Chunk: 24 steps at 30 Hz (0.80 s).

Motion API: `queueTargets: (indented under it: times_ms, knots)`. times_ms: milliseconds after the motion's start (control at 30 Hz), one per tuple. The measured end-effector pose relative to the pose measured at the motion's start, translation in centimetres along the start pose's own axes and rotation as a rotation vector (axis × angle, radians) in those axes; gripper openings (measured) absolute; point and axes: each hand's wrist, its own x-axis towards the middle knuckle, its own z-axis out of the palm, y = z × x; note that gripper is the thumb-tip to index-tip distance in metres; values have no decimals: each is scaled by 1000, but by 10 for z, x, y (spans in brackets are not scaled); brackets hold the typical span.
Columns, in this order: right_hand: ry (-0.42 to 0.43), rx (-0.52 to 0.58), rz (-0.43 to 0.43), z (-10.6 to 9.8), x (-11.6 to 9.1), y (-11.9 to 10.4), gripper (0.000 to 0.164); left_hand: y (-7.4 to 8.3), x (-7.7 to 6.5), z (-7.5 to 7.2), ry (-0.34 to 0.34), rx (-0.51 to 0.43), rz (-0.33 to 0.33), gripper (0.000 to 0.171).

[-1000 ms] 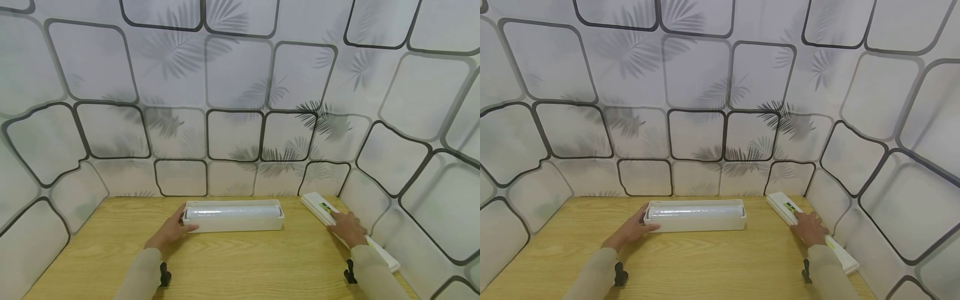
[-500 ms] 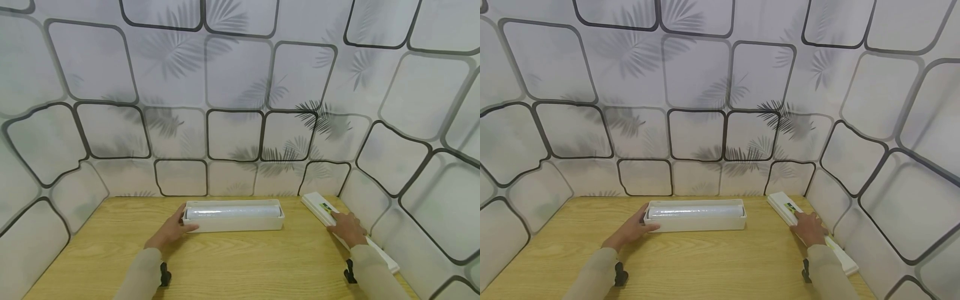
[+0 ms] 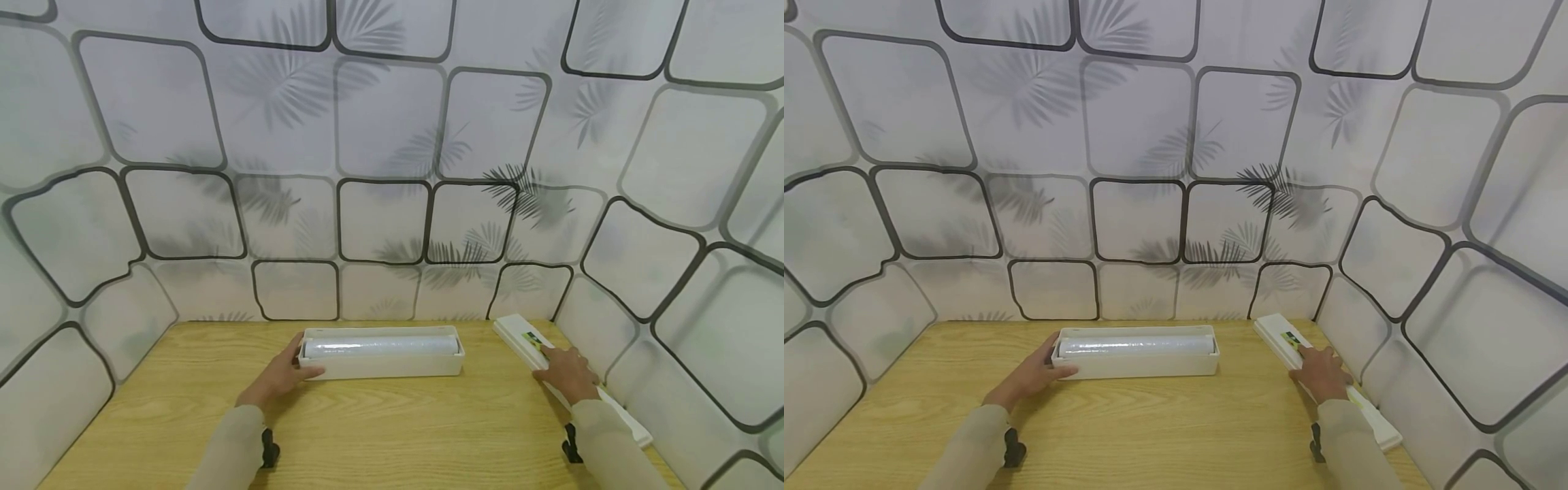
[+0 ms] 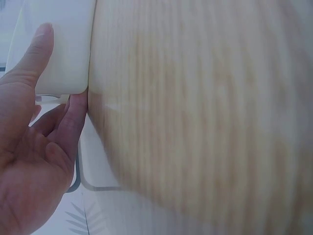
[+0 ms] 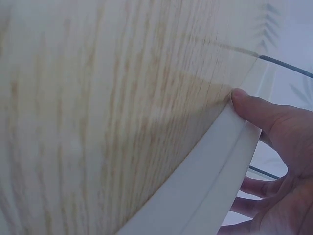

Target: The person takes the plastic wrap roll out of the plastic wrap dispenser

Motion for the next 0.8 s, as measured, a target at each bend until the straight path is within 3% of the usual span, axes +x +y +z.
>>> queueTargets:
  times_ms: [500, 800]
  knots:
    - [-32, -18, -20, -7, -1, 2, 83, 2, -1, 0, 4, -14, -11, 102]
    - [23, -74, -57, -6, 8, -10, 75, -1, -1, 0, 7, -12, -3, 103]
